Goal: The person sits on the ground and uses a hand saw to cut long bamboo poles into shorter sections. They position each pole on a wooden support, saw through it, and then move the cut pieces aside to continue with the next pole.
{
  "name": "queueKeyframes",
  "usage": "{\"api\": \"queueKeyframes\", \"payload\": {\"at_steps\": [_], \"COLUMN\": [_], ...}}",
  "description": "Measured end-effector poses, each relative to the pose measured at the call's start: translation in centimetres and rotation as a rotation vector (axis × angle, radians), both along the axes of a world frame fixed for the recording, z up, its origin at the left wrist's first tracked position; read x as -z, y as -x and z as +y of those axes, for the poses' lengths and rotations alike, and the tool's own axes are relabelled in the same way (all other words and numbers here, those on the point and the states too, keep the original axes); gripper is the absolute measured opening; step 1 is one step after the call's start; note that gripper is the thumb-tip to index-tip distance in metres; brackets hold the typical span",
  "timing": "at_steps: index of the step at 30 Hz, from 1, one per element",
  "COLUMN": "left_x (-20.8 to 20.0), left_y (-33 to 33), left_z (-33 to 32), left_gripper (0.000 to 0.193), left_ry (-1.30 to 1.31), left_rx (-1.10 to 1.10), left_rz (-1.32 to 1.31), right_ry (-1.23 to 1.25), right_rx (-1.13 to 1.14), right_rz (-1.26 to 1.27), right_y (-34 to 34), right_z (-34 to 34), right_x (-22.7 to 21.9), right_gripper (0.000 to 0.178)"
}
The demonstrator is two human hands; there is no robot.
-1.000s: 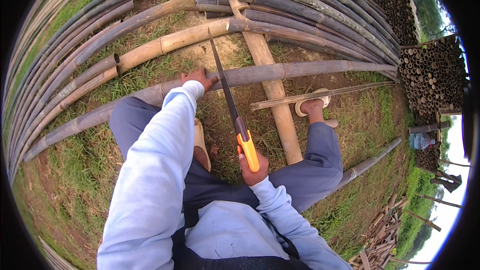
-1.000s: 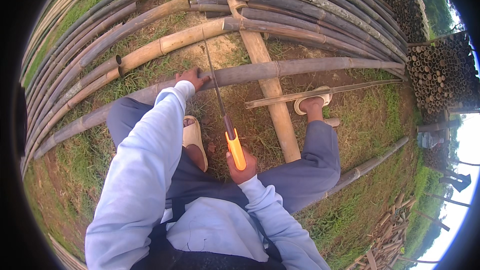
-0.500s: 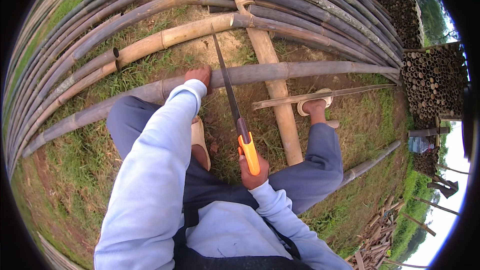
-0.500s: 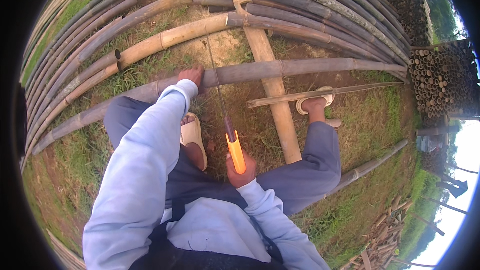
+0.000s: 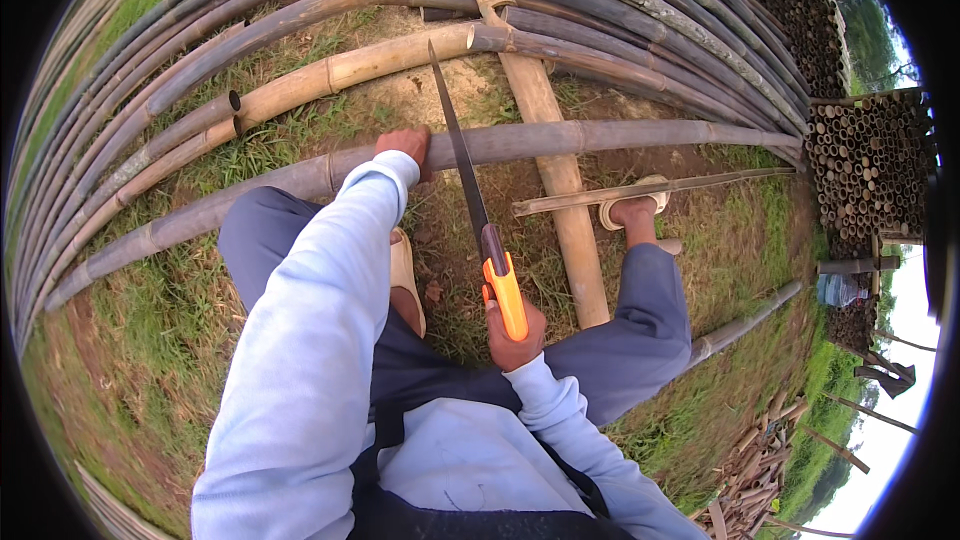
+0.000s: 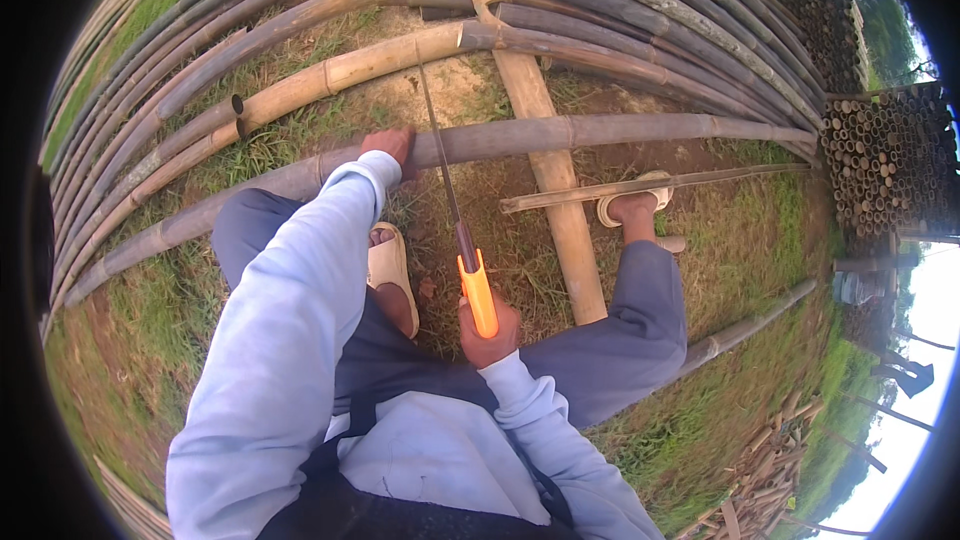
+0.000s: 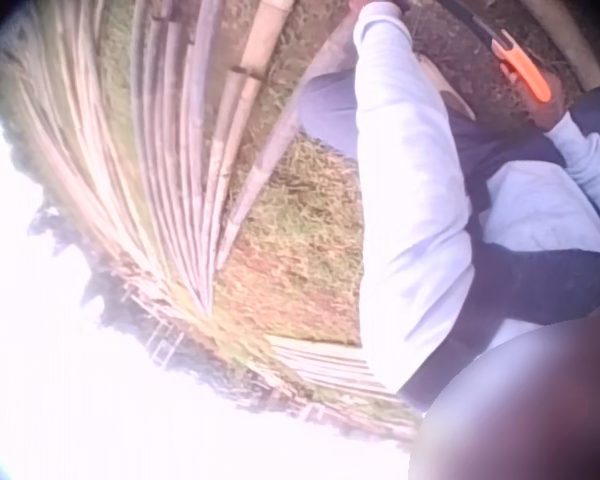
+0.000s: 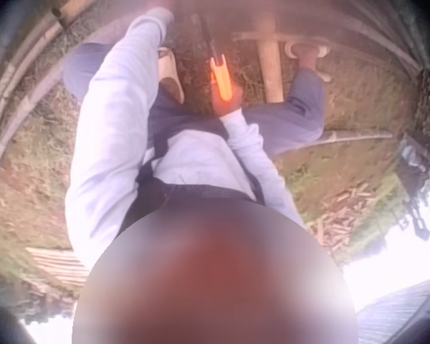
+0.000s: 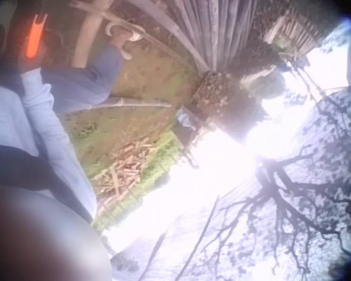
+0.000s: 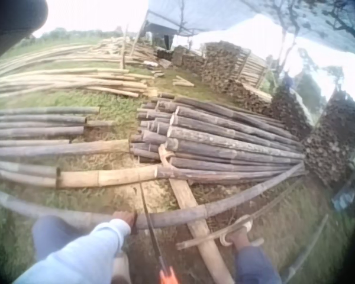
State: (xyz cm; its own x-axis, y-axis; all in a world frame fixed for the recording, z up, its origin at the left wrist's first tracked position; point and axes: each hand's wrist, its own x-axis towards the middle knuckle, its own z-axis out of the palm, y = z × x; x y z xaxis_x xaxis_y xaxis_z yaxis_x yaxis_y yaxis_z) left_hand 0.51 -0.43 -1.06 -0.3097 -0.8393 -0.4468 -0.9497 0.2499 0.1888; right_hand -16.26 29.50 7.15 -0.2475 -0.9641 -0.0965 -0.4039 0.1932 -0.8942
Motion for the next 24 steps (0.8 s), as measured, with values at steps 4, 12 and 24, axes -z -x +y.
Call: {"api": "queueKeyframes", "payload": {"at_steps": [4, 12, 24], "left_x": [-0.6, 2.3, 3.8], "left_y": [-0.2, -0.2, -0.1], "left_z": [-0.2, -0.5, -2.6], "left_gripper": [0.067, 0.07, 0.111], "left_ry": [-0.025, 0.036, 0.007], "left_rx": [0.014, -0.01, 0.021], "left_rz": [-0.003, -0.044, -0.152], "right_ry": [0.075, 0.059, -0.078], "right_rx": [-0.008, 0.004, -0.023], "right_rz": [-0.045, -0.036, -0.102], "right_y": [-0.4, -0.2, -1.2], "right_z": [0.2, -2.3, -4.4], "right_x": [-1.2, 1.6, 2.4], "right_gripper": [0.02, 0.015, 0.022]}}
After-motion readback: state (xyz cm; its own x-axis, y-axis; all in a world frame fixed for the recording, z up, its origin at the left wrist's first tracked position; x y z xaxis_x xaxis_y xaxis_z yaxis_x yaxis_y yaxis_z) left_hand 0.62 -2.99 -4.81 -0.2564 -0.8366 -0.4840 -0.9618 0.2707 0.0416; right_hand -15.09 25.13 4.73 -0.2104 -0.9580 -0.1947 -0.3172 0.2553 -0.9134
